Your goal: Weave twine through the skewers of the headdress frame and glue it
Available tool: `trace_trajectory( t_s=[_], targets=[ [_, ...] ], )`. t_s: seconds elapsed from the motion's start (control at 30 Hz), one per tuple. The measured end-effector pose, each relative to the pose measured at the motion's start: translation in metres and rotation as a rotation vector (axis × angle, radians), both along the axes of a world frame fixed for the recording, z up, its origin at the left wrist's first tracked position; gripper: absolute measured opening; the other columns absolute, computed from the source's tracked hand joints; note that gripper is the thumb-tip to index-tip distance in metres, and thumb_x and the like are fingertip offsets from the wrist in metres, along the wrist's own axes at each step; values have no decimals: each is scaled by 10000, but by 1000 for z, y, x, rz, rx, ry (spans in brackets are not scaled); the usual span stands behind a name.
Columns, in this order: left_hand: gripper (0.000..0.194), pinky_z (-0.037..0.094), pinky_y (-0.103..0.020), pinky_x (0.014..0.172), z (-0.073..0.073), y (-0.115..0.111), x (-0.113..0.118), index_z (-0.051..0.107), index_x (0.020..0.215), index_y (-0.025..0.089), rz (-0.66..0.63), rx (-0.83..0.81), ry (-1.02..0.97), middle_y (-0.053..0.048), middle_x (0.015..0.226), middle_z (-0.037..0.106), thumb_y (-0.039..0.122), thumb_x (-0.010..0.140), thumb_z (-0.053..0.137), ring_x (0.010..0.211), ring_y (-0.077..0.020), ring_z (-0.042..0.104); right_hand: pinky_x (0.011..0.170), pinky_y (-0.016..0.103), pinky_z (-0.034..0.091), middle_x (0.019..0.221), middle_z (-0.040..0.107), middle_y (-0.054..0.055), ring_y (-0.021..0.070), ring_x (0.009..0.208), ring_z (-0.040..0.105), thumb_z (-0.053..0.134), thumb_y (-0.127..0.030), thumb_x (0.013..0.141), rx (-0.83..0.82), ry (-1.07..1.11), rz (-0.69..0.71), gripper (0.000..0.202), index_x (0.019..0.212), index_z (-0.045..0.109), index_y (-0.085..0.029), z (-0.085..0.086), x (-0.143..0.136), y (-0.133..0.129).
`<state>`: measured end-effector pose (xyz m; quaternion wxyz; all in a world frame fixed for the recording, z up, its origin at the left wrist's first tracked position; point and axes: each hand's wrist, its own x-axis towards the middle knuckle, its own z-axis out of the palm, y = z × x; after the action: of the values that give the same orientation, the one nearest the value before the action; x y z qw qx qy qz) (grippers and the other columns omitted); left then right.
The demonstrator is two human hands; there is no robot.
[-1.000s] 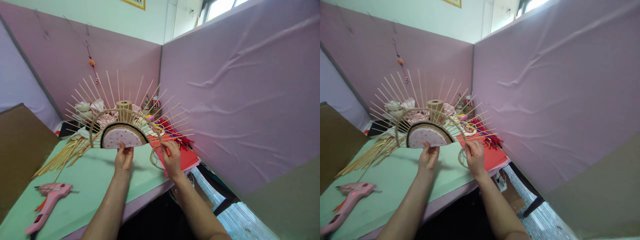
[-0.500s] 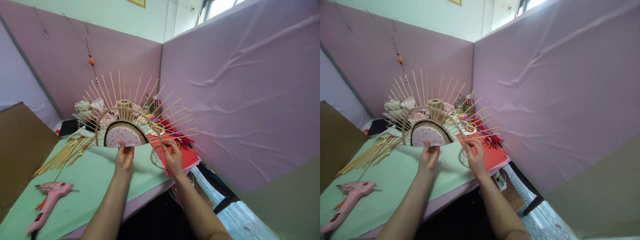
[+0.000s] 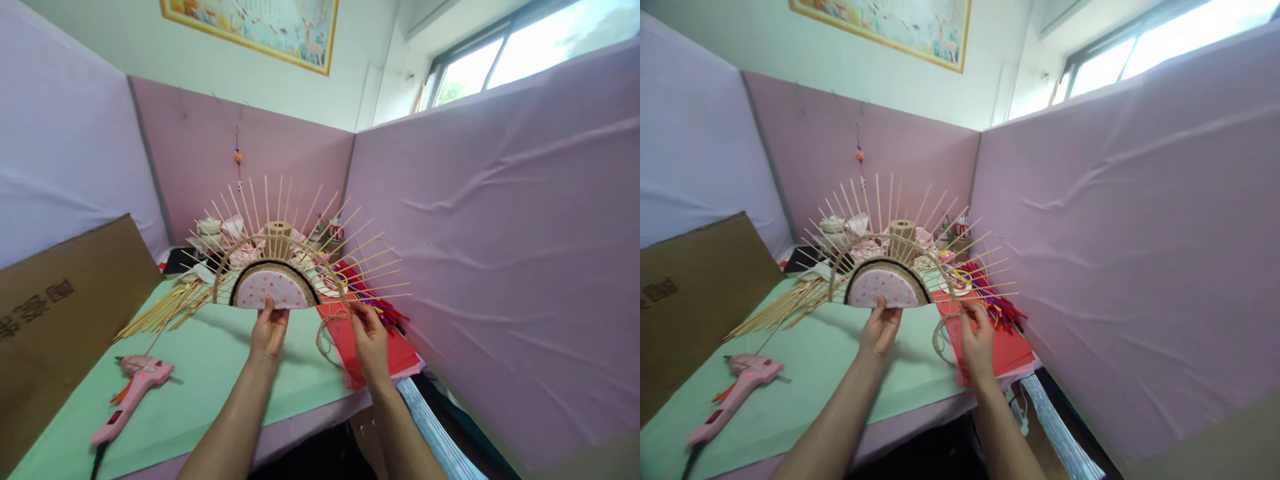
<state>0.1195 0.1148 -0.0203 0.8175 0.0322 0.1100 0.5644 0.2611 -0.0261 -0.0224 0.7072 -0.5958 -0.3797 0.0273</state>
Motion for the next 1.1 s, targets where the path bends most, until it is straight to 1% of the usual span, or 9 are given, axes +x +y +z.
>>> trace_trajectory(
  t_s=[0.1,0.2,0.3,0.4,0.53,0.67,0.87,1.0,1.1],
  targets=[
    [307,526,-325,902,-3,2,1,645,1049,256,11,18,-7,-17,942,728,32,864,547,868,-122,683,845,392,457,940,623,69,201,889,585,530,-279,819,35,0,-181,191,962,604,-176,-6,1,0],
    [350,507,-347,935,-4,1,3,644,1044,268,2,49,8,-19,981,719,-2,837,560,910,-130,673,831,401,452,902,577,52,199,865,559,508,-247,838,76,-196,-306,133,929,585,-189,3,-5,-1],
    [342,498,-344,947,-5,-3,5,643,1021,266,3,81,40,-14,966,713,-3,822,574,922,-128,663,852,422,455,969,581,76,218,942,552,496,-210,861,116,-480,-271,174,1009,588,-202,27,-16,5],
    [306,490,-342,957,-6,-5,8,642,995,251,20,127,76,-10,954,708,19,797,617,920,-124,654,934,440,438,1105,563,104,225,1081,518,471,-172,882,114,-669,-181,301,1170,547,-216,58,-28,21],
    [292,481,-332,956,-7,-8,10,645,968,221,45,216,115,-18,976,704,41,742,683,935,-130,645,984,441,399,1223,510,110,232,1155,475,457,-173,885,6,-827,-98,412,1290,491,-241,97,-45,47],
    [322,452,-321,978,-6,-12,10,648,994,212,51,293,142,-29,1013,702,88,710,732,998,-142,629,1031,438,322,1276,491,105,243,1189,435,465,-164,873,-114,-978,-139,456,1320,488,-251,121,-60,71],
    [405,417,-340,1000,-8,-14,11,648,1021,201,63,335,165,-63,1100,688,140,649,795,1089,-190,599,1019,471,276,1255,501,111,275,1158,414,533,-162,824,-210,-1043,-249,478,1289,517,-273,122,-70,95],
    [443,410,-356,998,-12,-13,12,648,1029,187,67,336,182,-77,1111,684,159,619,816,1096,-209,592,1007,476,279,1204,519,110,280,1106,429,538,-164,821,-227,-1039,-266,444,1251,549,-273,122,-70,93],
    [443,419,-347,984,-13,-12,13,647,1049,193,69,356,185,-77,1138,676,175,636,808,1083,-202,597,1026,490,260,1238,495,124,289,1138,411,518,-181,841,-226,-1029,-311,457,1291,520,-260,126,-74,87]
  ],
)
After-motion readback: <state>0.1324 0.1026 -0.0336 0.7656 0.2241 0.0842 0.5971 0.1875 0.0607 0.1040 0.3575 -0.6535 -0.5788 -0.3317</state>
